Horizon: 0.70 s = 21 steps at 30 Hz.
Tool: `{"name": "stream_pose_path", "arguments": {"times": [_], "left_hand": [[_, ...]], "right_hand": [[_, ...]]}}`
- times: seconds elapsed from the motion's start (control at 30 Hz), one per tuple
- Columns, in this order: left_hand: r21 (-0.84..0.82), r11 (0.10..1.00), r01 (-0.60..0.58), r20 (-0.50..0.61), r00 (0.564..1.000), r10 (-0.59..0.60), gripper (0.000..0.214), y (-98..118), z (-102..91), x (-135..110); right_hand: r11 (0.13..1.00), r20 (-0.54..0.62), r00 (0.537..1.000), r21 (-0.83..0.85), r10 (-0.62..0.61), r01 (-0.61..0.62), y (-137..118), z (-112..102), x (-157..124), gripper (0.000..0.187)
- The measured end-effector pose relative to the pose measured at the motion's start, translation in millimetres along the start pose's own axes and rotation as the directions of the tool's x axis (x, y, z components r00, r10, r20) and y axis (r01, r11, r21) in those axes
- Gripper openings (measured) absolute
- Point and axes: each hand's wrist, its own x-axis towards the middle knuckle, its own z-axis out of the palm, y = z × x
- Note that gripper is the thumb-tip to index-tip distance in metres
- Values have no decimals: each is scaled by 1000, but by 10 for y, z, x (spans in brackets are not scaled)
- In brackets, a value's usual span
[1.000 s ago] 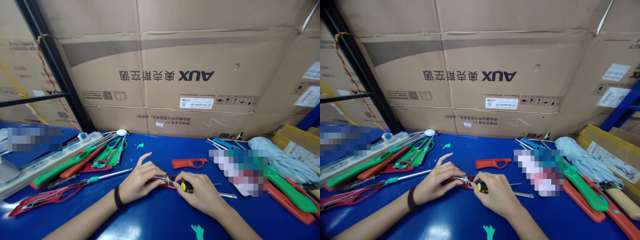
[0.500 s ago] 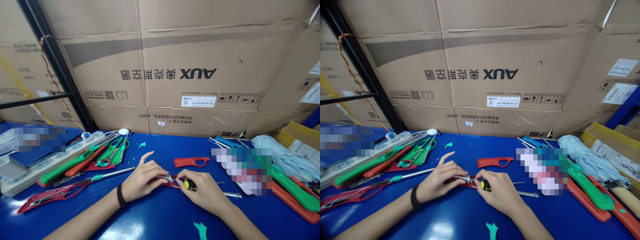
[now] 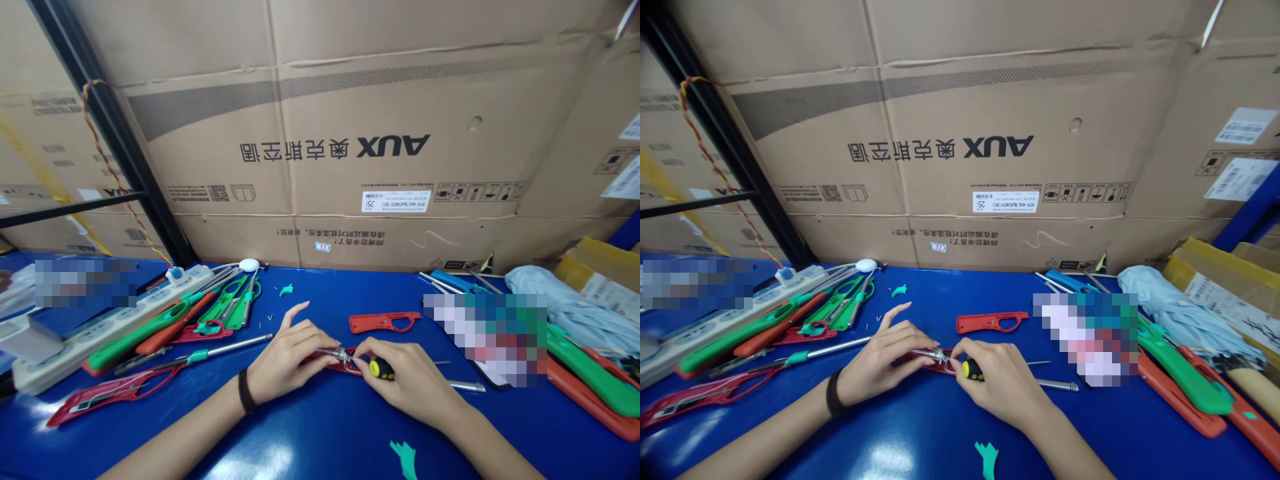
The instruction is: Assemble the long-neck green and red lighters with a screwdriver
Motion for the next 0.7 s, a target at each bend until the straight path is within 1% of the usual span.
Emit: {"name": "stream_pose_path", "arguments": {"times": [0.27, 0.7], "left_hand": [[-2, 1000, -11, -6, 1000, 11, 15, -3, 7, -4], [-23, 1000, -17, -11, 1000, 16, 14, 0, 52, -24]], "right_hand": [[1000, -5, 1000, 2, -7, 7, -7, -10, -7, 12], [999, 49, 998, 35, -41, 39, 34, 14, -2, 13]]}}
